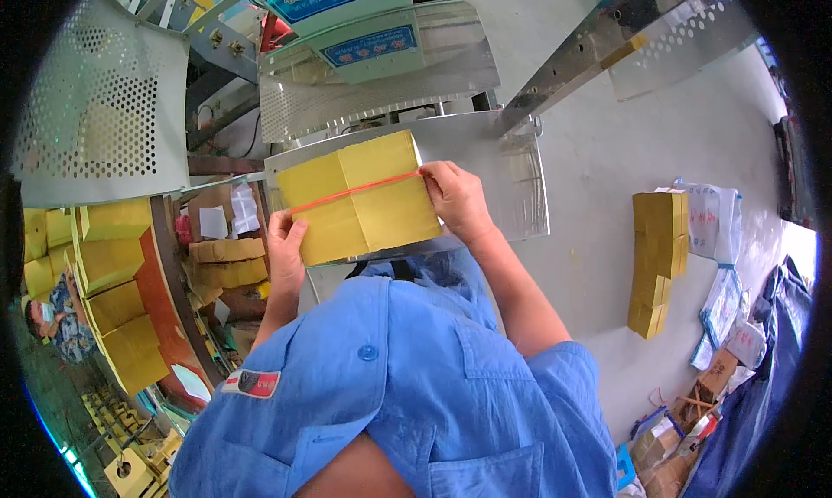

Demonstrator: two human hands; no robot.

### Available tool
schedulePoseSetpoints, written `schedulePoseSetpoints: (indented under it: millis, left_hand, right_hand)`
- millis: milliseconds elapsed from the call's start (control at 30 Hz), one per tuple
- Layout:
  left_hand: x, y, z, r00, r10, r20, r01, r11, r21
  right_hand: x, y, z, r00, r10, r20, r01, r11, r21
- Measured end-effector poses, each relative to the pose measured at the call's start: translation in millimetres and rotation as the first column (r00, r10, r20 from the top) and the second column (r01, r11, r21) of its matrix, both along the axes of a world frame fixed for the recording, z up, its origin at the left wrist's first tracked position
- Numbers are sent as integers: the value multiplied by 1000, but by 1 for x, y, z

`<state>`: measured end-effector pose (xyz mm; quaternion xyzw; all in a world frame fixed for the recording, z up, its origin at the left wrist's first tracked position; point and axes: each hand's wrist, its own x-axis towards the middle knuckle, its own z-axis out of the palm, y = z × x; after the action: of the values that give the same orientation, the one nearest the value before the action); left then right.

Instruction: The recorder weighs stacks of yellow paper on a digital scale, inserts a label, and uses a machine to bind them with a strap.

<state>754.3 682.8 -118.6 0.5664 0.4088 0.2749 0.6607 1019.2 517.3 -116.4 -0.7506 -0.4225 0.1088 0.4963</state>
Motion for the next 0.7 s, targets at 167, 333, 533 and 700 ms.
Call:
schedulePoseSetpoints:
  millis: [167, 333, 533, 700]
  left_hand:
    - [5, -4, -2, 999, 38, -17, -38, 999, 24]
    - [8, -7, 3, 996, 75, 54, -81, 990, 116]
    - [-1, -2, -2, 996, -16, 93, 15, 1000, 11]
    - [-12, 10, -8, 996, -83, -41, 80, 995, -56]
  right_hand:
    - [-1, 3, 2, 999, 13, 46, -11, 999, -45]
    - [-8, -6, 4, 1000, -8, 6, 9, 998, -68]
    - [-11, -8, 2, 999, -27, 17, 28, 998, -59]
    - [-15, -25, -8, 997, -64, -30, 62, 997, -52]
